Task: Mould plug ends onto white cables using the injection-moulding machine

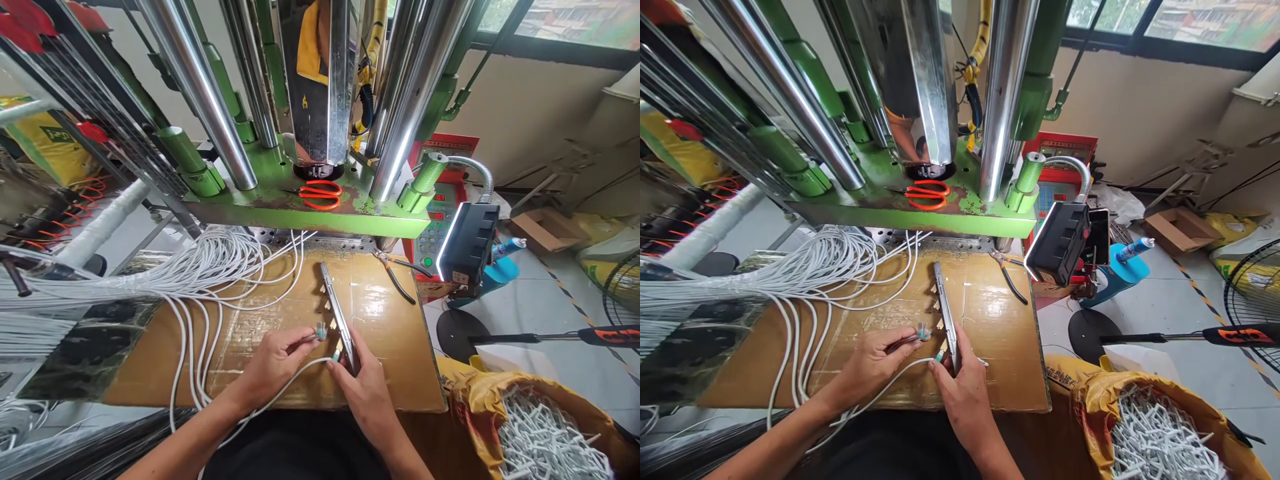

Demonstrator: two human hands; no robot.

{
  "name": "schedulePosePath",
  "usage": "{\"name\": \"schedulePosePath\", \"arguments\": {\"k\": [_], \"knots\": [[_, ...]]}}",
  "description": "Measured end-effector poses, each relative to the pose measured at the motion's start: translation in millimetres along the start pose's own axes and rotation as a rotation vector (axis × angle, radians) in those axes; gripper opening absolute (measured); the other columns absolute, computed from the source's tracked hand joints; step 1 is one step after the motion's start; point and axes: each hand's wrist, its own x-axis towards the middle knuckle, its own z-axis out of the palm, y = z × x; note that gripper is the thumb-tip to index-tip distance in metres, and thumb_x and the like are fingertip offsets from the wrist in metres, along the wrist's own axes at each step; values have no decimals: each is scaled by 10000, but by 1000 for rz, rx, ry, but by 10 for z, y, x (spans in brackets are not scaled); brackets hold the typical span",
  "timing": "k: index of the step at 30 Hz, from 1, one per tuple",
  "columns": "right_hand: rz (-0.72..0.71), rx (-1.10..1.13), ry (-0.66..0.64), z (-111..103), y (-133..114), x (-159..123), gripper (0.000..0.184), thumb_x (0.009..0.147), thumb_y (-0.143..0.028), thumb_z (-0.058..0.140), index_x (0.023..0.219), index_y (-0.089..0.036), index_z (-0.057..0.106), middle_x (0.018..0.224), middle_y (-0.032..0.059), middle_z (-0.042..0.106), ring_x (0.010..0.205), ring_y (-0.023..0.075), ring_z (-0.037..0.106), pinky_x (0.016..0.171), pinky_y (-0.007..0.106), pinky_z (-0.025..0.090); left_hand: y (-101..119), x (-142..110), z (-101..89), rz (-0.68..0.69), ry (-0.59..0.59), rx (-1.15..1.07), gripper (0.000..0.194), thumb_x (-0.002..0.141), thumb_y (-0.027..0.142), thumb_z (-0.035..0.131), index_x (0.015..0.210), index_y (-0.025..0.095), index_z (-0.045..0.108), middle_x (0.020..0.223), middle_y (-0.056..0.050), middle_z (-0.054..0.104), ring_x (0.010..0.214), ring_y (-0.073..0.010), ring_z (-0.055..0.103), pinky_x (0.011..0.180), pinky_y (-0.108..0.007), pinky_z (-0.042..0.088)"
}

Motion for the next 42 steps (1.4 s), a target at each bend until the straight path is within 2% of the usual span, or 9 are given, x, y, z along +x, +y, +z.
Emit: {"name": "schedulePosePath", "arguments": {"k": [5,11,19,25,27,32,37,39,42], "knots": [[-9,27,2,6,21,4,673,804,-321,622,1426,-171,414,836,-14,597,717,146,495,736,274,446,-89,64,4,261,-58,43,259,860,91,522,968,179,740,958,-49,762,881,-176,719,817,-255,565],[-4,12,5,1,59,16,669,813,-327,614,1432,-181,405,854,-12,612,716,145,503,738,269,454,-191,105,48,499,52,186,285,871,49,500,1022,161,714,994,-64,759,921,-171,724,854,-248,576],[-11,18,3,1,33,16,669,812,-331,611,1432,-179,411,984,20,654,764,153,538,748,264,463,-193,106,44,581,90,250,276,884,57,503,1054,168,690,1007,-71,757,915,-178,728,837,-262,590],[-26,14,-10,-5,34,9,662,830,-350,609,1436,-173,409,876,-3,643,723,149,523,740,263,464,-210,140,86,545,100,180,296,867,34,491,1031,169,696,1001,-70,757,902,-171,727,831,-247,582],[-57,28,-22,-18,36,11,634,841,-351,609,1425,-189,425,931,1,657,762,152,544,771,261,471,-174,169,84,490,82,133,269,866,48,500,1003,166,699,974,-69,756,877,-168,722,816,-248,575],[-75,61,-17,-34,63,28,613,822,-309,638,1401,-212,460,1189,35,642,999,190,584,888,266,466,-61,209,-7,208,39,18,197,920,224,537,807,169,689,843,-45,691,794,-154,656,734,-244,523],[-29,34,-10,-35,85,36,647,818,-330,641,1417,-191,438,1068,40,668,859,181,583,831,287,481,-88,212,-86,-161,137,-191,181,882,346,612,874,165,608,670,37,601,520,-96,555,504,-195,454],[-23,39,-21,-40,74,35,636,824,-336,632,1415,-201,438,1037,29,661,816,167,564,820,284,475,-117,236,-108,-135,98,-163,178,880,336,609,926,164,618,706,25,646,541,-106,590,523,-201,475],[-22,47,-32,-40,58,37,640,820,-343,633,1414,-206,438,955,11,646,800,164,549,782,270,467,-166,297,-141,88,10,-2,159,888,220,556,948,176,697,876,-33,746,786,-160,696,732,-247,541]]}}
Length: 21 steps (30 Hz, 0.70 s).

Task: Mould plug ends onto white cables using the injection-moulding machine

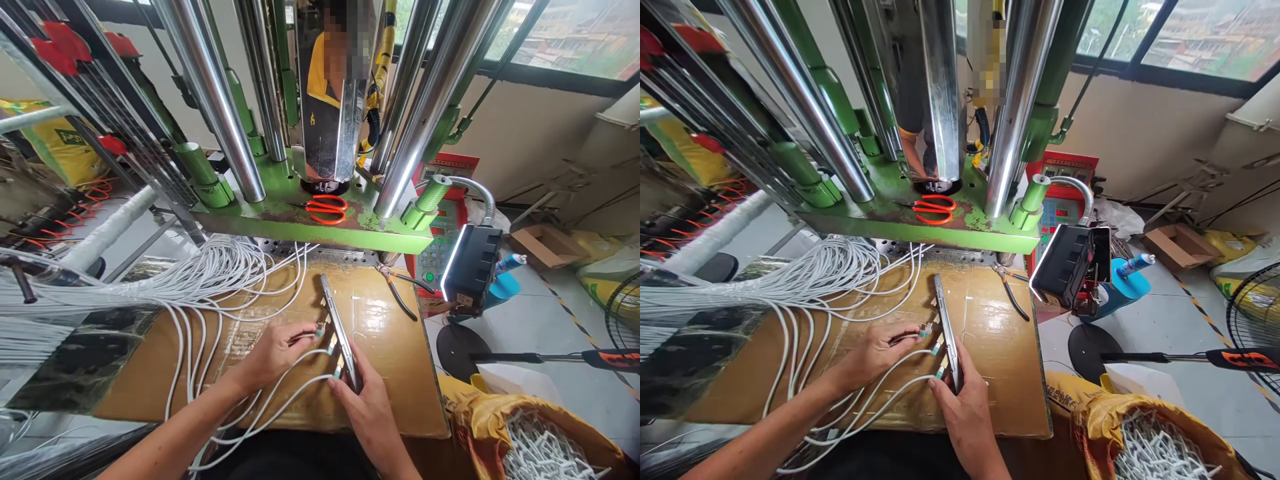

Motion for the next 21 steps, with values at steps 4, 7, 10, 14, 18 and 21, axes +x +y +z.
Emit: {"name": "schedulePosePath", "arguments": {"k": [4,7,10,14,18,21], "knots": [[33,-4,13,12,20,10,654,814,-361,631,1416,-201,434,860,-9,611,753,157,524,744,266,459,-96,76,-17,246,-17,132,261,863,119,499,975,174,728,930,-61,768,838,-185,727,779,-273,570],[45,10,14,16,38,13,666,806,-376,631,1416,-195,434,852,-7,600,755,159,514,746,273,455,-168,97,-12,344,-5,205,279,869,105,487,1010,168,719,952,-74,765,860,-194,730,787,-281,581],[51,7,8,14,31,13,682,801,-380,627,1422,-183,425,866,-1,608,765,161,519,758,276,452,-214,88,-9,399,-17,243,282,878,88,478,1034,153,703,964,-87,760,874,-197,729,783,-276,584],[67,-6,4,25,18,9,693,805,-381,617,1433,-169,413,923,16,639,781,164,541,773,275,460,-222,79,-2,405,-10,245,288,883,82,469,1054,143,693,971,-95,756,877,-197,726,780,-279,585],[13,-87,13,50,20,10,687,828,-363,599,1450,-157,394,916,27,662,791,173,564,766,268,475,-194,102,31,356,24,217,278,884,89,465,995,158,710,923,-77,760,841,-186,723,772,-275,577],[-31,-121,23,23,10,23,666,831,-351,598,1439,-147,418,893,32,673,794,181,583,752,262,490,-160,119,78,245,50,152,198,893,149,516,934,167,709,914,-69,758,818,-180,713,761,-268,560]]}}
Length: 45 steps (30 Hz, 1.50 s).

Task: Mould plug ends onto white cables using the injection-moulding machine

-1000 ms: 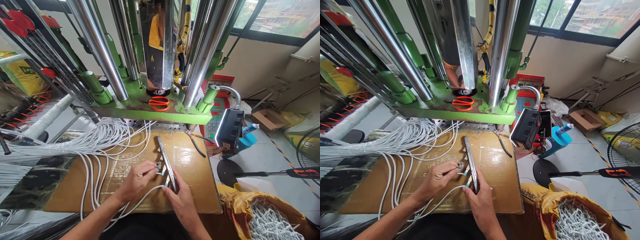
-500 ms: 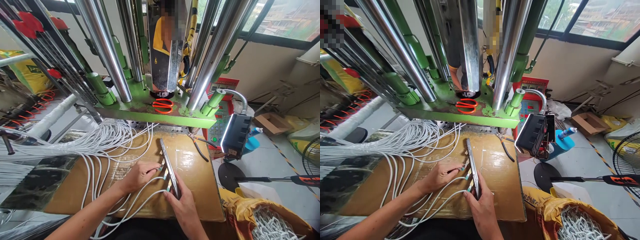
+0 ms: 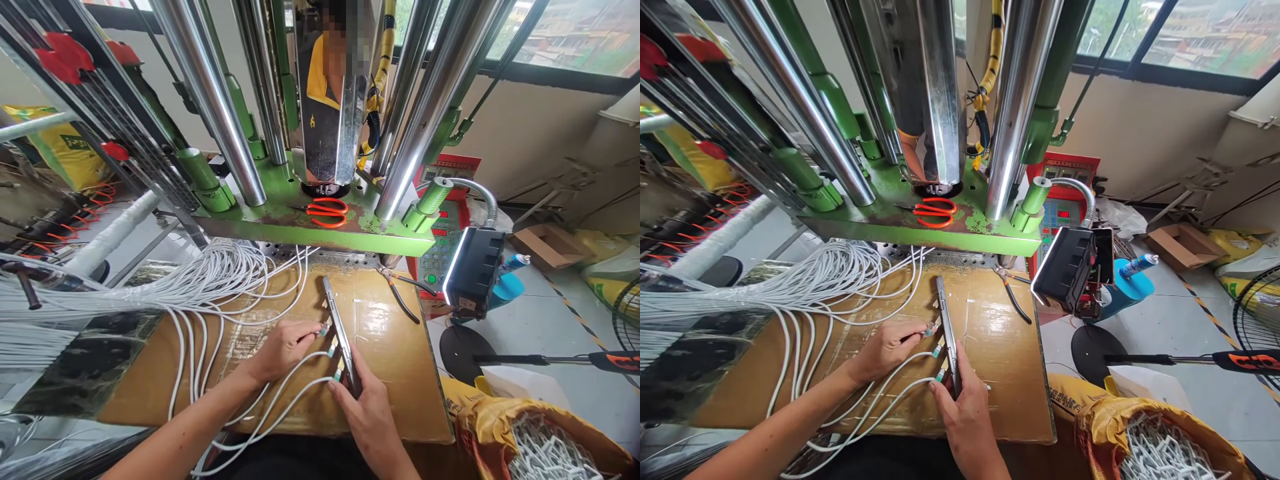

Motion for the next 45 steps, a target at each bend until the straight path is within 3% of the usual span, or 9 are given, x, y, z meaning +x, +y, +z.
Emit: {"name": "schedulePosePath", "arguments": {"k": [4,7,13,16,29,35,38,42,45], "knots": [[-38,36,4,-147,-15,10,592,822,-340,623,1380,-179,505,896,27,693,813,191,610,776,270,511,80,17,11,-333,147,-150,192,865,305,639,1004,172,633,805,-14,722,691,-138,666,678,-231,531],[-14,29,17,-264,-15,11,618,788,-323,665,1370,-170,520,897,29,706,847,199,623,819,279,513,158,51,-66,-397,234,-219,223,899,344,589,1038,171,608,752,12,683,679,-124,643,682,-222,513],[36,78,-28,-312,23,37,672,767,-325,663,1387,-135,491,1029,68,711,946,227,625,862,294,505,234,198,-191,-405,23,-241,252,920,348,556,1050,191,705,821,-12,729,733,-138,669,677,-209,518],[41,89,-43,-290,53,48,705,767,-346,642,1402,-97,459,1126,101,686,1024,245,609,864,291,503,166,243,-156,-336,-61,-231,206,883,298,620,1018,206,746,995,-32,755,868,-169,703,769,-226,541],[-9,0,-1,-266,162,68,671,753,-316,653,1382,-134,508,1171,81,692,1156,255,591,946,282,505,-129,295,-26,113,-19,52,205,936,163,522,976,145,723,924,-57,755,844,-152,698,799,-234,537],[-132,-344,3,-432,325,125,635,789,-341,623,1379,-134,513,1322,105,605,1197,280,587,989,317,493,-71,527,-151,189,-234,300,390,883,182,596,1271,215,591,1462,-100,468,1313,-265,464,1084,-402,388],[-308,-665,26,-574,405,151,599,842,-334,583,1406,-161,477,1251,110,654,1074,259,661,835,292,575,-37,650,-204,252,-362,374,567,849,221,658,1382,199,468,1484,-103,442,1398,-267,351,1138,-425,304],[-455,-1147,107,-729,345,148,583,766,-363,715,1318,-250,565,941,62,707,838,281,675,671,371,602,7,714,-226,251,-363,409,492,844,313,688,1305,224,539,1425,-81,518,1345,-246,430,1100,-396,338],[-517,-1237,34,-821,200,235,598,660,-339,809,1223,-296,611,938,37,682,853,265,664,692,355,602,-65,779,-257,113,-149,484,557,802,421,722,1294,219,558,1462,-108,468,1317,-280,456,1085,-412,353]]}}
